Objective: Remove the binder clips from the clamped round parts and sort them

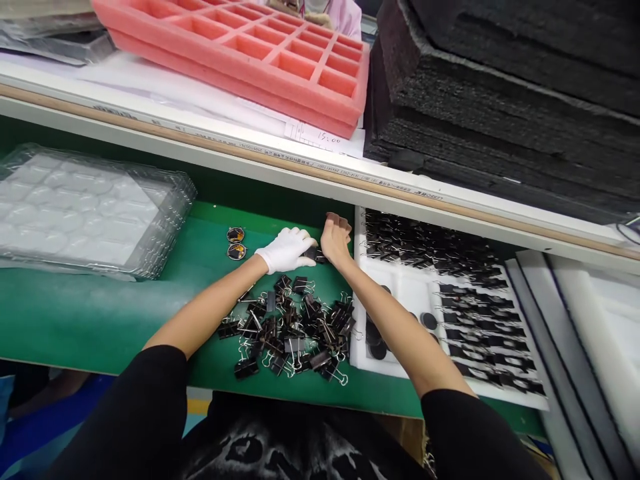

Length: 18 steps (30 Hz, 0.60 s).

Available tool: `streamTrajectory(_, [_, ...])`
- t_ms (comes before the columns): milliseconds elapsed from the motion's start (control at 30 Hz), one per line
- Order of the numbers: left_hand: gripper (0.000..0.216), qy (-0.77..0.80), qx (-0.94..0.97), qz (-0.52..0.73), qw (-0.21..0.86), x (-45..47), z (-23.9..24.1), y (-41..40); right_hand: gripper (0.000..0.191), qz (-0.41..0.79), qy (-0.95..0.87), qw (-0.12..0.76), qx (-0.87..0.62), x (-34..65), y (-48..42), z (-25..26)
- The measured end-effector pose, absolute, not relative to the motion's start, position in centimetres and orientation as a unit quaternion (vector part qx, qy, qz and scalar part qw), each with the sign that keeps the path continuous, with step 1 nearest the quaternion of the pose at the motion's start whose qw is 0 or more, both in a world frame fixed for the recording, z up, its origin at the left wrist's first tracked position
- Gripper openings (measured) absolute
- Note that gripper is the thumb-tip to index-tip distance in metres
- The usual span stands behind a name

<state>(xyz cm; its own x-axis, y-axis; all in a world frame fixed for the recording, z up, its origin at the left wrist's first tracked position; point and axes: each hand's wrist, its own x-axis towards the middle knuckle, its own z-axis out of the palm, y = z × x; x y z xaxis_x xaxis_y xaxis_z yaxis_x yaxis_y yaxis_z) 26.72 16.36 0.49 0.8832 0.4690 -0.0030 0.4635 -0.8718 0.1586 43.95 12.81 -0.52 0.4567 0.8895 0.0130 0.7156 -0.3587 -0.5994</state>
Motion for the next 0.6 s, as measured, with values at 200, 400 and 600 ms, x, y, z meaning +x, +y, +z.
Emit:
streamTrajectory(200, [0.054,0.275,0.957,0.047,0.081,26.6,1.0,15.6,0.054,0.087,-0.526,0.315,-0.785,43.9,11.4,2.5])
streamTrajectory(400, [0.079,0.335,0.934,0.113,0.056,25.5,0.9,14.7,0.038,0.286,-0.642,0.067,-0.708,43.6,6.3,7.0])
streamTrajectory(600, [0.064,0.191,0.977,0.083,0.052,24.6,0.9,15.6,0.021,0.378,-0.656,0.079,-0.648,44.7,5.0,6.1])
